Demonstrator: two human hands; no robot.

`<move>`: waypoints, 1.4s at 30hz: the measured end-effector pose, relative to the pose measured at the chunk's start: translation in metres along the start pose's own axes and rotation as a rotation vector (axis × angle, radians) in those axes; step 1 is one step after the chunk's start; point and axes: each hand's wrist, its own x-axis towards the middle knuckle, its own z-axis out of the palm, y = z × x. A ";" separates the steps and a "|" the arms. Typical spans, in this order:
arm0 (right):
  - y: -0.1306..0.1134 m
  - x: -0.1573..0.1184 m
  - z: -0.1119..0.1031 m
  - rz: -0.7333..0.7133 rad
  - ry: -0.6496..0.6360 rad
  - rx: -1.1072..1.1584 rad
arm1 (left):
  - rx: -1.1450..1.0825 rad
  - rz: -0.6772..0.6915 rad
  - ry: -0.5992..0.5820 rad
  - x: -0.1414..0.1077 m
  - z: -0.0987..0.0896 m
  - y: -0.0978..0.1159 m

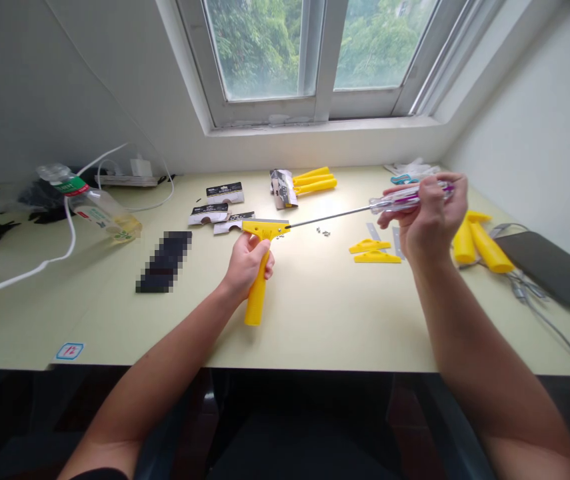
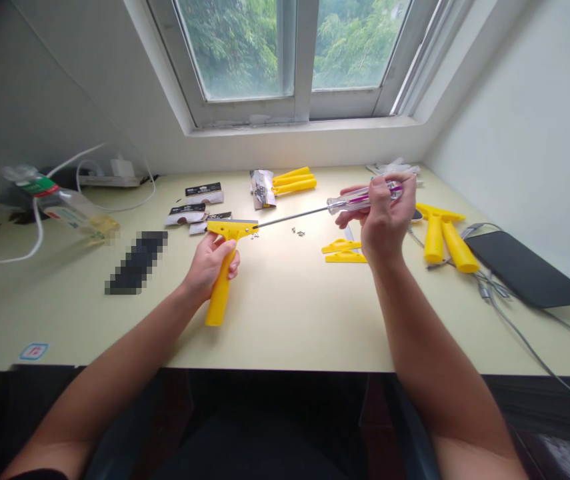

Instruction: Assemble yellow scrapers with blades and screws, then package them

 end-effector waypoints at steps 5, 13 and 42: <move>0.006 0.001 -0.001 0.075 0.006 0.018 | -0.001 -0.018 -0.004 -0.001 0.002 0.000; 0.004 -0.004 0.002 0.069 0.012 -0.037 | -0.009 -0.042 0.015 -0.001 0.002 0.003; 0.030 -0.001 0.003 0.504 0.213 -0.063 | -0.017 -0.014 0.022 -0.003 0.004 0.005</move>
